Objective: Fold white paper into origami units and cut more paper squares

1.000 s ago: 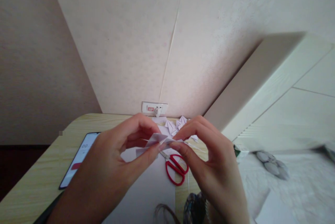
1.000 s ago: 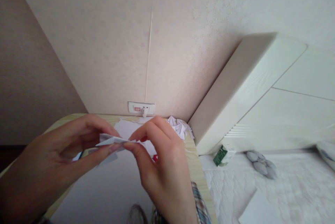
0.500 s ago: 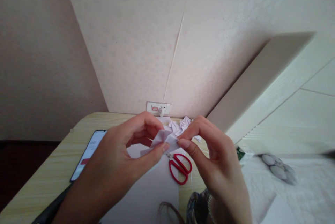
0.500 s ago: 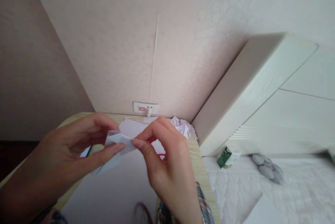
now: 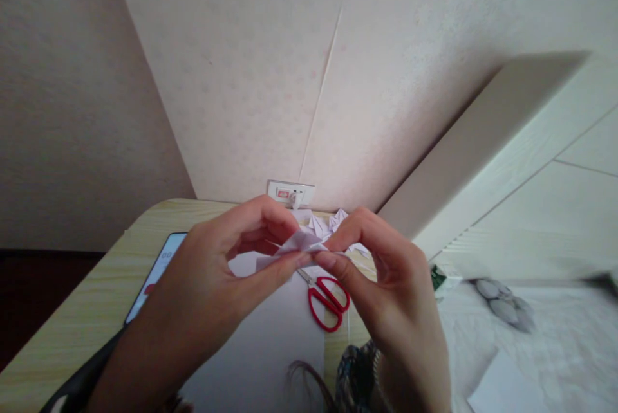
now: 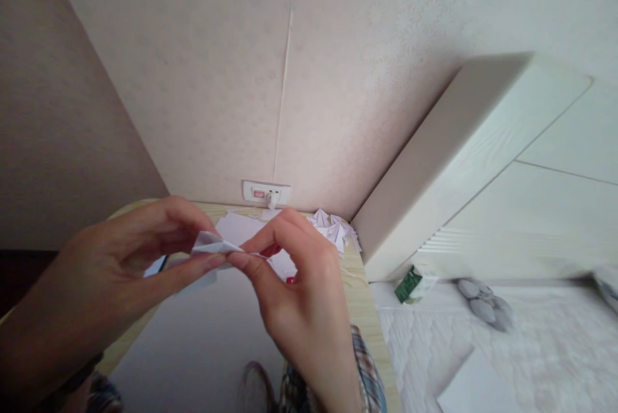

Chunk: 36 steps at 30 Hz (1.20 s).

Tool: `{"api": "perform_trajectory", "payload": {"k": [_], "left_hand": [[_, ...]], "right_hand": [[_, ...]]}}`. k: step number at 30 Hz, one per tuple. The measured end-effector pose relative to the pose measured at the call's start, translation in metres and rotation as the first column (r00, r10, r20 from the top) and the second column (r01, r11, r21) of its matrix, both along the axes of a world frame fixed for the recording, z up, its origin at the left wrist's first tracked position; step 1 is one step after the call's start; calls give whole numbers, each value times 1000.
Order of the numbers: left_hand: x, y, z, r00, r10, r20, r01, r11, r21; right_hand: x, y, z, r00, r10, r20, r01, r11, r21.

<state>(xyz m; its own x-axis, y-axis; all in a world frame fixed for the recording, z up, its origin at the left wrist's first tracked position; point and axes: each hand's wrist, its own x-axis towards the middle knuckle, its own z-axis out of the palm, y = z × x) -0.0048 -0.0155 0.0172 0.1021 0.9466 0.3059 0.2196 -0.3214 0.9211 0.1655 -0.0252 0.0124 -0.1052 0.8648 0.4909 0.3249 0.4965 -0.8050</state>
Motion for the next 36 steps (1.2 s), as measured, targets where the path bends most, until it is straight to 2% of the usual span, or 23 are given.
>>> {"api": "perform_trajectory", "payload": {"k": [4,8,11,13,16,19,24,27,32,36], "left_hand": [[2,2,0,996,-46,74,49,998,-38],[4,-4,3,990,17,144,-1,994,-110],[3,-7,5,985,17,171,10,988,-155],[2,-6,5,991,-4,132,21,991,-132],[1,-2,3,1000,-2,-4,1,998,-69],[2,2,-1,992,-72,-106,67,997,-44],[4,2,-5,984,-167,-68,159,982,-102],[4,3,-7,978,-194,-71,185,976,-115],[3,6,-7,989,-138,-51,132,986,-104],[1,6,-6,996,-72,51,78,991,-112]], "right_hand": [[2,0,0,999,52,-15,-53,998,-45],[1,-2,-1,999,-6,-45,5,1000,-31],[1,-4,0,998,15,-64,-16,1000,-16],[3,-4,2,997,29,-70,-28,1000,9],[5,-2,3,998,32,-48,-30,999,40],[4,0,2,1000,23,-19,-23,999,34],[0,0,0,996,-88,-16,89,995,46],[-1,0,0,994,-111,17,110,993,45],[6,3,1,998,38,51,-37,999,-19],[11,3,3,993,34,117,-29,999,-43]]}}
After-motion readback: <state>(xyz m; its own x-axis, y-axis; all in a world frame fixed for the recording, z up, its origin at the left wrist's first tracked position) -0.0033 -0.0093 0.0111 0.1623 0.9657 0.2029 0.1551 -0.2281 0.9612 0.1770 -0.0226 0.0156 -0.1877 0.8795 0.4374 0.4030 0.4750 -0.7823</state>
